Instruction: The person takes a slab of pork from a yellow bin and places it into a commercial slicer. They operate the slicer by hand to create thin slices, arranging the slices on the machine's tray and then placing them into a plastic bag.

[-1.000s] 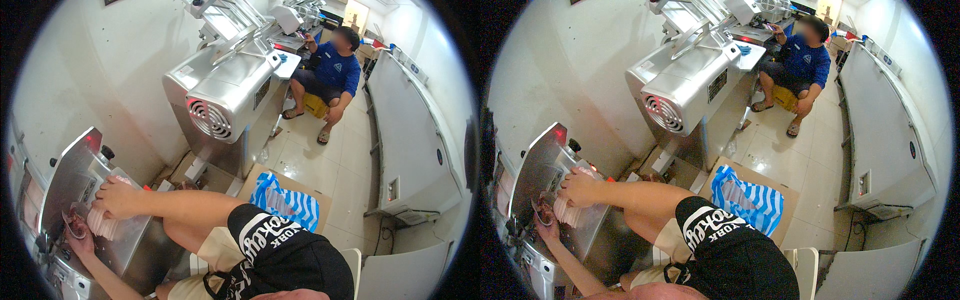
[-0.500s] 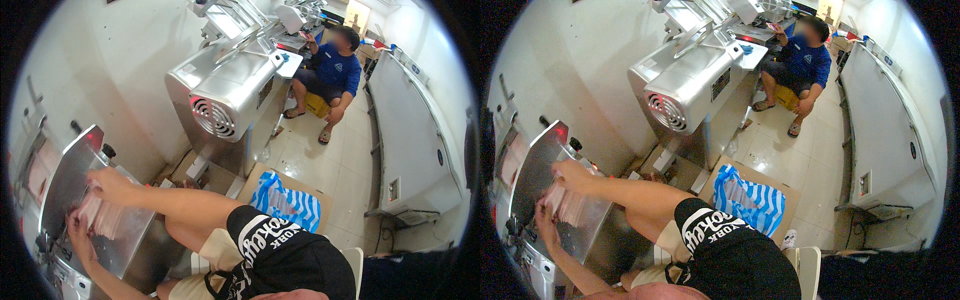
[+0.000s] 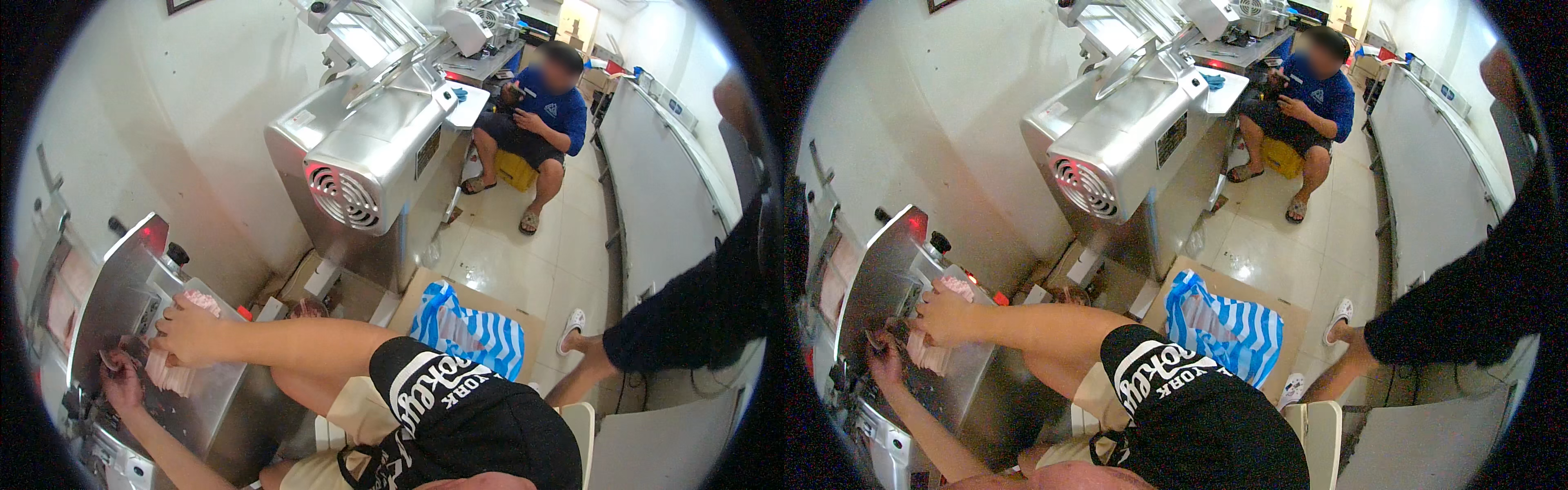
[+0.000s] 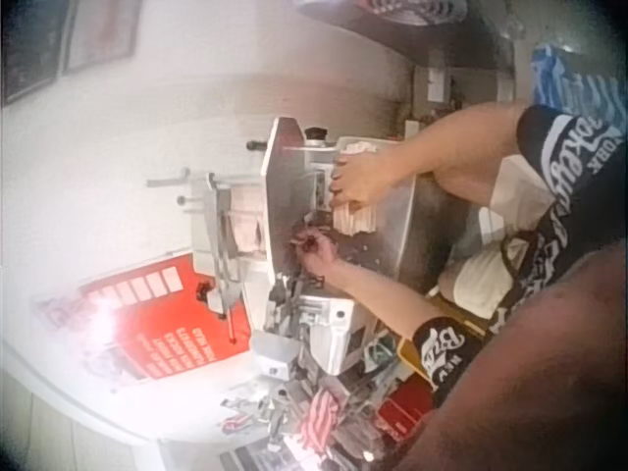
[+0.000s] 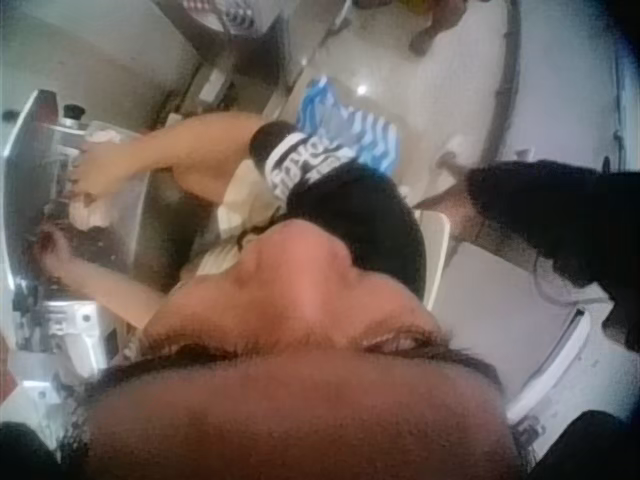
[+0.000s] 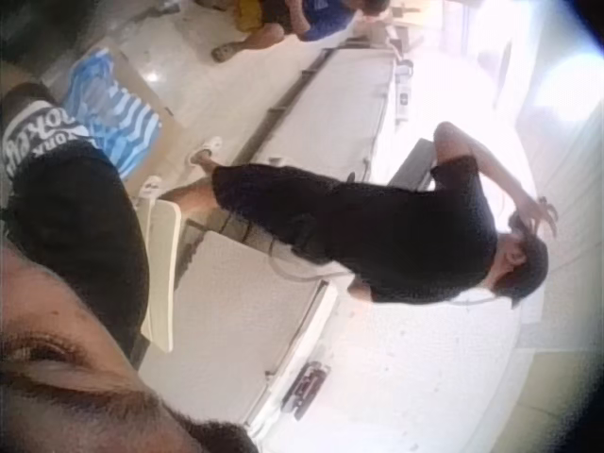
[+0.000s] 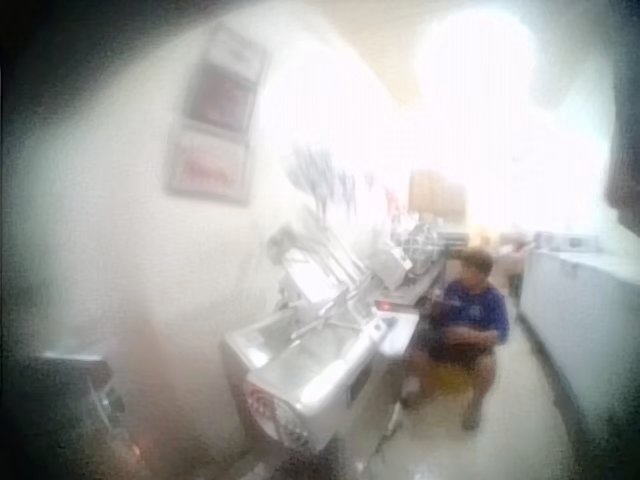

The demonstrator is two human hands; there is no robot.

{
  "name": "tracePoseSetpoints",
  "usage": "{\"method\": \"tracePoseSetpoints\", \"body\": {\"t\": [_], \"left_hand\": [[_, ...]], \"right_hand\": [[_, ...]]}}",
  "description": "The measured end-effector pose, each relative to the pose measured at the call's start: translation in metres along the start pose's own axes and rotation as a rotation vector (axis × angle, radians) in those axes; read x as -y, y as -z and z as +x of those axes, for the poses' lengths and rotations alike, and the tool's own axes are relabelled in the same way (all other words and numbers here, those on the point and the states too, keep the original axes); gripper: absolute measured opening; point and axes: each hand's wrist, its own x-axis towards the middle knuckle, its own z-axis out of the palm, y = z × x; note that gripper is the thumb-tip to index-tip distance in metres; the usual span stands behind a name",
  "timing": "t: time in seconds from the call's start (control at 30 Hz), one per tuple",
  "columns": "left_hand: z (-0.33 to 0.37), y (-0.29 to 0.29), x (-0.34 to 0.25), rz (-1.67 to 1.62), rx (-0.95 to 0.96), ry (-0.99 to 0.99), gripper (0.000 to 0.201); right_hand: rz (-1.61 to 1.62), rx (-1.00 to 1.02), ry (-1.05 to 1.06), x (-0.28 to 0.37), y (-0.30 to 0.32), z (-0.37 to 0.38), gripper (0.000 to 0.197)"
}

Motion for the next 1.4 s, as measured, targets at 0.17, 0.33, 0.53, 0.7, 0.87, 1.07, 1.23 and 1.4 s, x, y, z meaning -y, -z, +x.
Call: {"method": "tracePoseSetpoints", "body": {"t": [0.17,0.33,0.53,0.7,0.87,1.07,1.23,1.4], "left_hand": [[-0.015,-0.001,0.06,0.193,0.111,0.116,0.043],[-0.042,0.014,0.029,0.374,0.171,-0.011,0.048],[-0.121,-0.093,0.159,1.096,0.034,-0.356,0.044],[-0.106,-0.102,0.147,1.782,0.019,-0.296,0.046],[-0.1,-0.084,0.118,1.66,-0.142,-0.197,0.036],[-0.027,-0.041,0.037,0.228,-0.146,-0.183,0.032],[-0.005,-0.014,0.016,-0.13,-0.005,0.023,0.032],[-0.02,-0.008,0.051,0.204,0.053,0.103,0.042]], "right_hand": [[-0.063,0.022,-0.031,-0.015,0.001,-0.008,0.046],[0.136,-0.044,-0.018,-0.002,0.008,0.004,0.049],[0.882,-0.253,-0.085,0.01,0.016,0.031,0.05],[0.509,-0.12,-0.197,-0.028,0.012,0.025,0.037],[-0.302,-0.306,-0.11,-0.039,0.014,0.001,0.033],[-0.01,0.0,0.022,-0.006,-0.005,0.0,0.041],[-0.014,-0.025,0.044,-0.008,0.0,-0.002,0.043],[-0.016,0.005,0.046,-0.013,0.004,-0.005,0.045]]}}
